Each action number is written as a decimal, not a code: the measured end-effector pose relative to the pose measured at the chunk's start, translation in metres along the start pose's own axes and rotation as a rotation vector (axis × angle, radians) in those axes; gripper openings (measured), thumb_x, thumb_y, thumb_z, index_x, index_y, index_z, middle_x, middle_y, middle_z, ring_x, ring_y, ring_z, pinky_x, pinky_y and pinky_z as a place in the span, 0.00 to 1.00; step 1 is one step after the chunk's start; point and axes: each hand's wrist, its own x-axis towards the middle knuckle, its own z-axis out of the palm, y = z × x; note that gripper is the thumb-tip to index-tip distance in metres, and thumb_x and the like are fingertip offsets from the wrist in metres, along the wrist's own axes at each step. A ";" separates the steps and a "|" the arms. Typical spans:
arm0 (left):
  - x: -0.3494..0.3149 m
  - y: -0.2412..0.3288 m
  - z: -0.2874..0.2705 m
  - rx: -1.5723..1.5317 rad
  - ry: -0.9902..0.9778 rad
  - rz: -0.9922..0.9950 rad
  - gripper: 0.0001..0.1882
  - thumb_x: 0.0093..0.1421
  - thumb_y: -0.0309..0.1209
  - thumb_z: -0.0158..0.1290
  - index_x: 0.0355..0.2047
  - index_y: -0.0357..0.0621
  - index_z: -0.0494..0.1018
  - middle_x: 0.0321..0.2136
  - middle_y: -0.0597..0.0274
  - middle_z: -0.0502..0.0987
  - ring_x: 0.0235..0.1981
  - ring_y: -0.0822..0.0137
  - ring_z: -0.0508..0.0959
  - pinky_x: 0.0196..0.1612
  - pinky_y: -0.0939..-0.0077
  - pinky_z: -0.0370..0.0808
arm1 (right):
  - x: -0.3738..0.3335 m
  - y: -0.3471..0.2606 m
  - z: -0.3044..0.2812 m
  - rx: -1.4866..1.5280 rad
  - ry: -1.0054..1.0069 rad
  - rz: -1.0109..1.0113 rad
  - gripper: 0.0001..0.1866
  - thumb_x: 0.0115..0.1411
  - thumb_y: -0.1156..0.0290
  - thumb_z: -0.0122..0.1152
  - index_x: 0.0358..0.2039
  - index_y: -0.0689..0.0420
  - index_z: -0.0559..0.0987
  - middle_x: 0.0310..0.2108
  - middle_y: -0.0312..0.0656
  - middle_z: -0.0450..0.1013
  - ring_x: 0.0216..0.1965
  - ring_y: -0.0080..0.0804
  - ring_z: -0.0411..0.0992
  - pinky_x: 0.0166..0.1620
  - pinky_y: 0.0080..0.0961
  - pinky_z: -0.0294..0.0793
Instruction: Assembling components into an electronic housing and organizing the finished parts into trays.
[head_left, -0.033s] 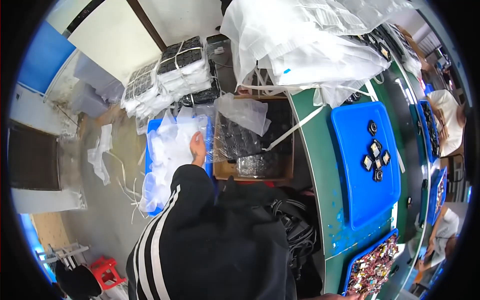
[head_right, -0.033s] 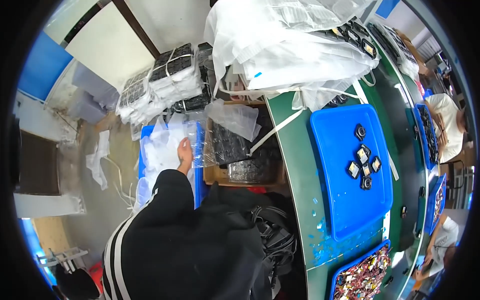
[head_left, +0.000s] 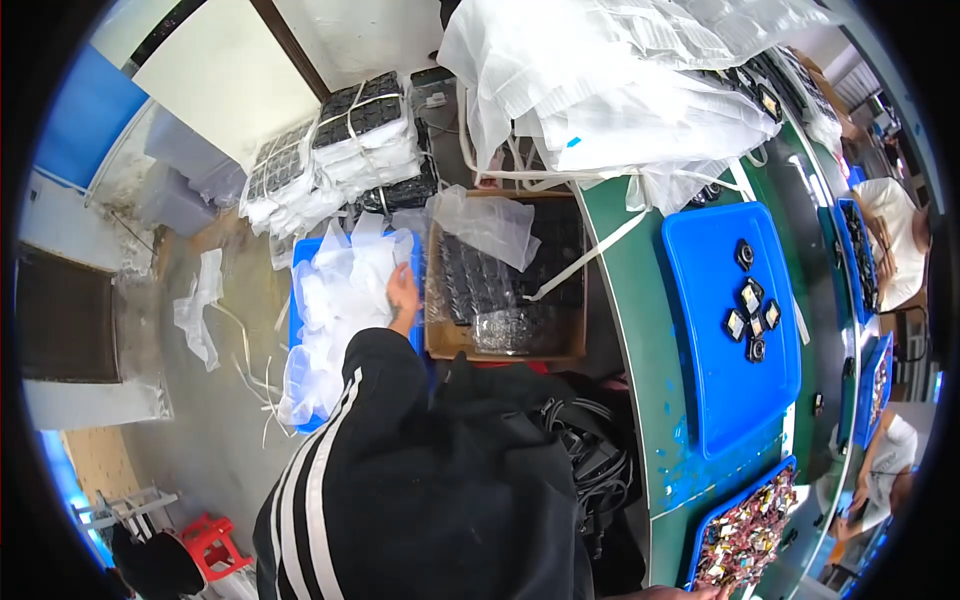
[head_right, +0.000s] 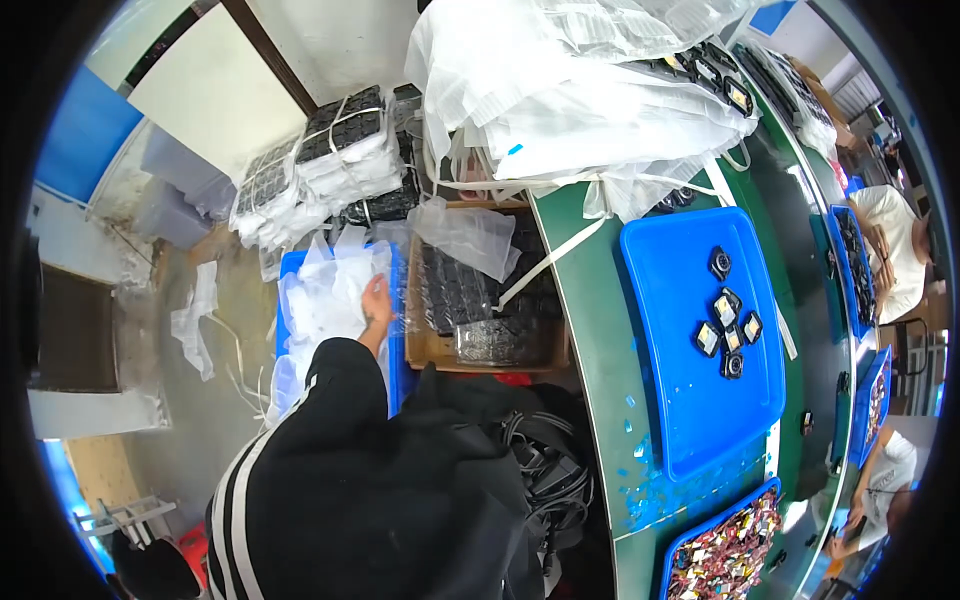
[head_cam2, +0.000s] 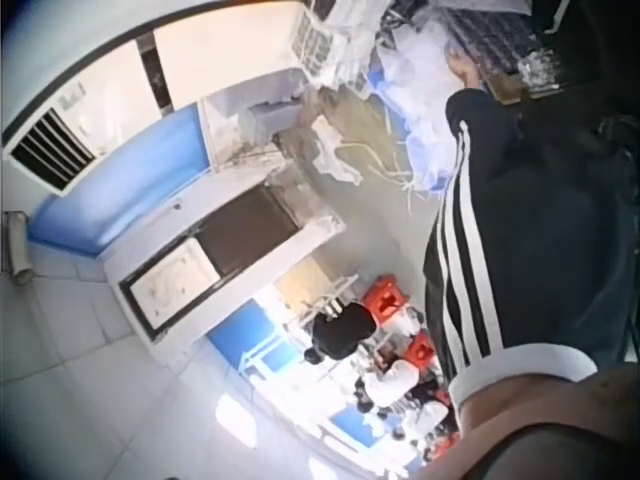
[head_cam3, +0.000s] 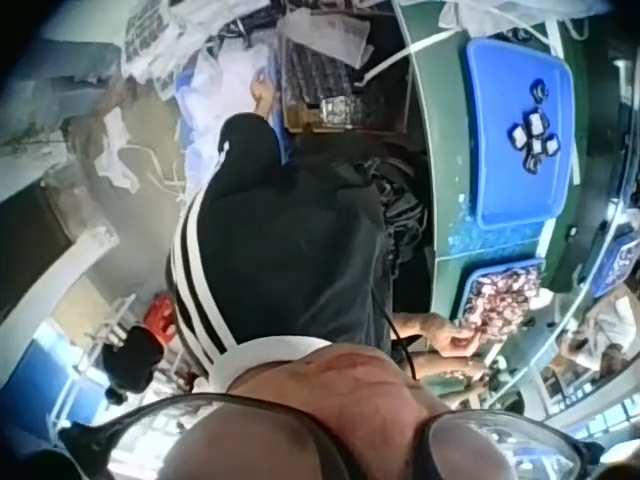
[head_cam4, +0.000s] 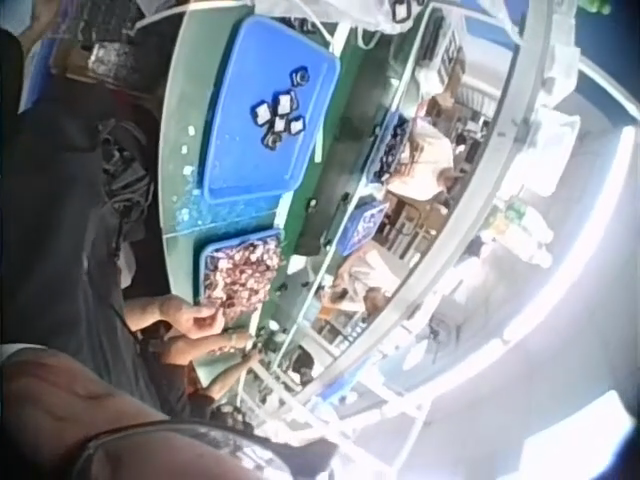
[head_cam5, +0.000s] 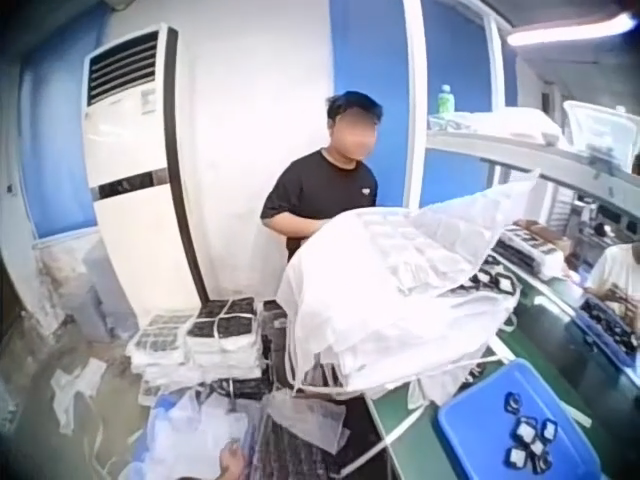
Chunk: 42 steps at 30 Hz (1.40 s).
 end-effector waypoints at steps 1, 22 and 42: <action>0.007 -0.015 0.003 0.213 -0.035 0.081 0.21 0.63 0.37 0.53 0.55 0.47 0.68 0.17 0.61 0.71 0.14 0.68 0.73 0.16 0.71 0.70 | -0.002 -0.002 0.003 0.009 -0.011 0.007 0.15 0.64 0.63 0.58 0.36 0.66 0.78 0.33 0.43 0.74 0.35 0.34 0.73 0.40 0.28 0.75; -0.090 0.499 0.130 0.277 -0.162 1.325 0.28 0.54 0.46 0.61 0.49 0.42 0.73 0.49 0.52 0.75 0.55 0.53 0.71 0.64 0.53 0.53 | -0.009 -0.003 0.003 0.152 -0.030 0.176 0.10 0.63 0.72 0.60 0.38 0.67 0.79 0.37 0.46 0.76 0.41 0.38 0.72 0.49 0.32 0.69; 0.081 0.130 -0.094 -0.843 0.483 -0.133 0.10 0.59 0.40 0.49 0.35 0.51 0.76 0.27 0.67 0.79 0.20 0.73 0.73 0.16 0.79 0.65 | -0.034 0.007 -0.003 0.259 -0.086 0.230 0.10 0.61 0.71 0.61 0.35 0.66 0.79 0.35 0.45 0.72 0.37 0.35 0.68 0.44 0.30 0.69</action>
